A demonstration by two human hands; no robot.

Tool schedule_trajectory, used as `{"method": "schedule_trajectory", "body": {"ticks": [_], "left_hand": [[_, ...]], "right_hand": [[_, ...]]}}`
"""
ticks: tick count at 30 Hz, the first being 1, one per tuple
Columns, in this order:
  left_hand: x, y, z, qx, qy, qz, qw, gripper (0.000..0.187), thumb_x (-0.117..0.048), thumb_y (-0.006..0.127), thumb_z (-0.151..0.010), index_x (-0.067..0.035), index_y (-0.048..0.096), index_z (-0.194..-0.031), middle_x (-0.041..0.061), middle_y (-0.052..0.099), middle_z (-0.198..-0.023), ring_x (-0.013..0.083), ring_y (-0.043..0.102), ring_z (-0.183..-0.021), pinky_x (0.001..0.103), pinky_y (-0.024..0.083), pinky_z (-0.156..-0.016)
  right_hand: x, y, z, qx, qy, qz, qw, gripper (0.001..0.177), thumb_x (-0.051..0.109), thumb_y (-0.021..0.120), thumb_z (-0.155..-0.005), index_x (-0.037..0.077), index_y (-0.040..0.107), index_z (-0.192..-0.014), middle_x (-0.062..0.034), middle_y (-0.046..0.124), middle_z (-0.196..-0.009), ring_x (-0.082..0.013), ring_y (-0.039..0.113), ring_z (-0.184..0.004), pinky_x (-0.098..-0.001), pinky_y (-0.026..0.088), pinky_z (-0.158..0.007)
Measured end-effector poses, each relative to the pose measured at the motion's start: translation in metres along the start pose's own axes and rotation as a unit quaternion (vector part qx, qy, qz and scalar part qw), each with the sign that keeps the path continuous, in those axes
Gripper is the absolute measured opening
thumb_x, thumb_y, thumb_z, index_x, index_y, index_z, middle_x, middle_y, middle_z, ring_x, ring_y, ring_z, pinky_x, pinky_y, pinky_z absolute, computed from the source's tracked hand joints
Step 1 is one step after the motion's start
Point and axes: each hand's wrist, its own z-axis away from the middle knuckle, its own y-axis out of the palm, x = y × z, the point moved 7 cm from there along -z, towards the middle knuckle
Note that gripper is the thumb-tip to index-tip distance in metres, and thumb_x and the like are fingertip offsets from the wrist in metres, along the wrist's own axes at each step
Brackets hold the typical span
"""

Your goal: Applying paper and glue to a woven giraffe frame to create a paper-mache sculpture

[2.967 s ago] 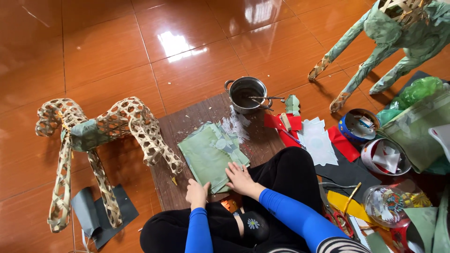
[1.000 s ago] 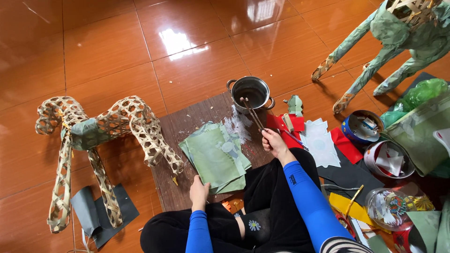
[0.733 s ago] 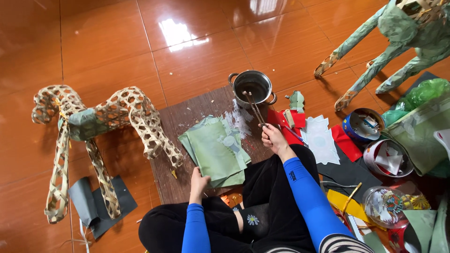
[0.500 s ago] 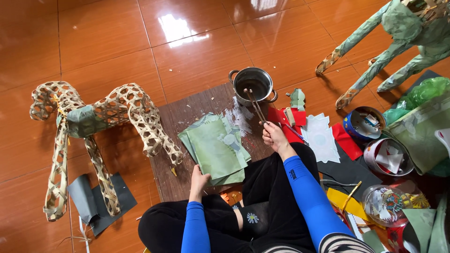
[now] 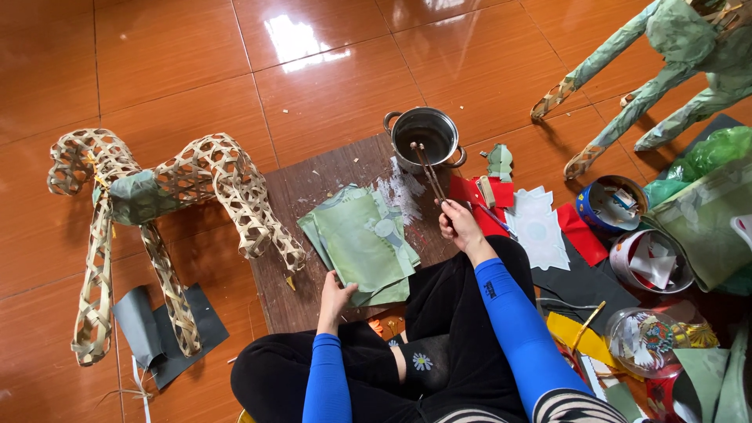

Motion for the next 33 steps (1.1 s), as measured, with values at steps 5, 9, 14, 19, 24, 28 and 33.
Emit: {"method": "schedule_trajectory", "body": {"ticks": [5, 9, 14, 19, 24, 28, 33], "left_hand": [[0.001, 0.003, 0.0, 0.007, -0.001, -0.032, 0.999, 0.074, -0.018, 0.092, -0.083, -0.008, 0.058, -0.148, 0.03, 0.078, -0.124, 0.043, 0.074, -0.122, 0.055, 0.067, -0.089], [0.001, 0.002, 0.0, 0.01, 0.006, -0.025, 1.0, 0.074, -0.017, 0.092, -0.085, -0.005, 0.057, -0.149, 0.033, 0.077, -0.124, 0.0451, 0.074, -0.121, 0.055, 0.067, -0.088], [0.001, 0.001, -0.001, 0.013, 0.011, -0.005, 1.0, 0.067, -0.018, 0.087, -0.092, -0.003, 0.056, -0.149, 0.033, 0.077, -0.122, 0.0419, 0.075, -0.116, 0.051, 0.067, -0.085], [-0.001, 0.002, 0.002, 0.013, 0.014, -0.05, 0.999, 0.064, -0.024, 0.087, -0.093, -0.007, 0.058, -0.148, 0.031, 0.078, -0.121, 0.0431, 0.076, -0.119, 0.055, 0.066, -0.089], [-0.002, 0.003, 0.003, 0.009, 0.007, -0.089, 0.996, 0.064, -0.032, 0.086, -0.093, -0.013, 0.059, -0.149, 0.026, 0.079, -0.125, 0.0389, 0.075, -0.124, 0.054, 0.064, -0.097], [-0.006, 0.003, 0.007, 0.006, 0.006, -0.096, 0.995, 0.062, -0.033, 0.085, -0.093, -0.012, 0.061, -0.146, 0.027, 0.079, -0.124, 0.0415, 0.074, -0.125, 0.056, 0.061, -0.101], [0.004, 0.003, -0.001, -0.001, -0.002, -0.127, 0.992, 0.055, -0.043, 0.083, -0.094, -0.015, 0.066, -0.138, 0.019, 0.083, -0.116, 0.0365, 0.078, -0.119, 0.054, 0.061, -0.098]], "right_hand": [[-0.004, -0.003, -0.004, -0.011, 0.001, 0.013, 1.0, 0.03, 0.031, 0.063, -0.113, 0.015, 0.065, -0.138, -0.0015, 0.049, -0.064, -0.0088, 0.046, -0.042, -0.0212, 0.034, -0.034], [-0.006, -0.003, -0.005, -0.017, -0.001, 0.02, 1.0, 0.03, 0.032, 0.065, -0.112, 0.015, 0.065, -0.138, -0.0024, 0.051, -0.064, -0.0092, 0.047, -0.041, -0.0214, 0.035, -0.034], [-0.005, -0.002, -0.004, -0.019, -0.002, 0.029, 0.999, 0.031, 0.033, 0.066, -0.112, 0.015, 0.066, -0.138, -0.0031, 0.053, -0.064, -0.0096, 0.048, -0.041, -0.0219, 0.036, -0.033], [-0.005, -0.001, -0.004, -0.028, 0.004, 0.029, 0.999, 0.03, 0.033, 0.067, -0.111, 0.018, 0.066, -0.136, -0.0027, 0.054, -0.065, -0.0086, 0.048, -0.041, -0.0213, 0.036, -0.033], [-0.007, -0.003, -0.006, -0.032, 0.007, 0.031, 0.999, 0.028, 0.033, 0.067, -0.111, 0.019, 0.066, -0.135, -0.0028, 0.053, -0.065, -0.0091, 0.047, -0.04, -0.0217, 0.036, -0.033], [-0.01, -0.007, -0.01, -0.033, 0.006, 0.035, 0.999, 0.027, 0.033, 0.067, -0.111, 0.02, 0.066, -0.135, -0.0034, 0.055, -0.065, -0.009, 0.049, -0.041, -0.0209, 0.036, -0.033], [-0.011, -0.009, -0.014, -0.036, 0.005, 0.031, 0.999, 0.027, 0.031, 0.068, -0.11, 0.02, 0.066, -0.135, -0.0065, 0.063, -0.069, -0.0113, 0.055, -0.044, -0.0191, 0.037, -0.033]]}}
